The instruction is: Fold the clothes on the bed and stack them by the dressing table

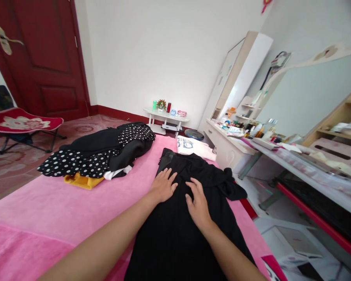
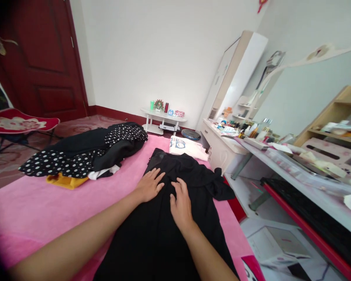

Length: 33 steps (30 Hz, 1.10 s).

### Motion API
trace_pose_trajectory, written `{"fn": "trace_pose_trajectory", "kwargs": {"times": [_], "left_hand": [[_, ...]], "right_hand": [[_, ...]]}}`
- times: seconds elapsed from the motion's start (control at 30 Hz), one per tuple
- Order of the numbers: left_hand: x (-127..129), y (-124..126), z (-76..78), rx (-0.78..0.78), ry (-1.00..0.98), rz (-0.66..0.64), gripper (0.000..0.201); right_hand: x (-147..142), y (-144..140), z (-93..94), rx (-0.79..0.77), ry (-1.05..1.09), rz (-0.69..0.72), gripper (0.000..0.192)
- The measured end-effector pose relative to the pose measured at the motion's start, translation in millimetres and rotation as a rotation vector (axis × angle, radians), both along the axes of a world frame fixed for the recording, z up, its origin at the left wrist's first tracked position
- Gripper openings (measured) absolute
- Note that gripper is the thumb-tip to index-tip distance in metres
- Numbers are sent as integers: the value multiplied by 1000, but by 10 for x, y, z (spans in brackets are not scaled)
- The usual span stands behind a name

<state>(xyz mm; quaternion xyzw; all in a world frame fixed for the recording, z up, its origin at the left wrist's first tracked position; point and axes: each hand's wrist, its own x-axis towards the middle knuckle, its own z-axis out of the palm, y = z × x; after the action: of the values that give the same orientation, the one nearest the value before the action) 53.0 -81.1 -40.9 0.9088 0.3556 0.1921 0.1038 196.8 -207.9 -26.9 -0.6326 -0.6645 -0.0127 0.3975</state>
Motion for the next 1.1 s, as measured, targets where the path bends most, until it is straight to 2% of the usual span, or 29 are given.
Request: {"fn": "trace_pose_trajectory", "kwargs": {"times": [0.07, 0.17, 0.23, 0.3, 0.37, 0.43, 0.53, 0.7, 0.83, 0.9, 1.0, 1.1], "left_hand": [[2, -6, -44, 14, -8, 4, 53], [-2, -18, -32, 12, -17, 4, 53], [-7, -15, -12, 7, -20, 6, 53], [-12, -11, 3, 0, -20, 8, 53], [-15, -10, 11, -8, -24, 10, 53], [-16, -11, 17, -15, -33, 15, 52], [-13, -12, 26, -27, -43, 21, 51], [-2, -3, 22, -44, -42, 22, 51], [-1, 3, 2, -46, -55, 24, 51], [-4, 2, -5, -49, -62, 21, 51], [-10, -4, -6, -45, -71, 20, 51], [-19, -13, 4, -47, -76, 20, 52]], "right_hand": [[156, 157, 48, 42, -98, -39, 49], [462, 544, 160, 85, -179, -121, 54], [659, 834, 236, 41, -191, -184, 58], [826, 1070, 304, -147, -261, -189, 65], [976, 1208, 370, -389, -372, -132, 62], [1141, 1245, 446, -570, -452, -73, 48], [1451, 1182, 596, -719, -485, -65, 30], [1922, 1051, 881, -883, -558, -158, 23], [2046, 1014, 1078, -914, -547, -245, 12], [2040, 1007, 1194, -882, -518, -268, 4], [1958, 1000, 1421, -754, -511, -299, 13], [1726, 979, 1696, -549, -554, -310, 16]]}}
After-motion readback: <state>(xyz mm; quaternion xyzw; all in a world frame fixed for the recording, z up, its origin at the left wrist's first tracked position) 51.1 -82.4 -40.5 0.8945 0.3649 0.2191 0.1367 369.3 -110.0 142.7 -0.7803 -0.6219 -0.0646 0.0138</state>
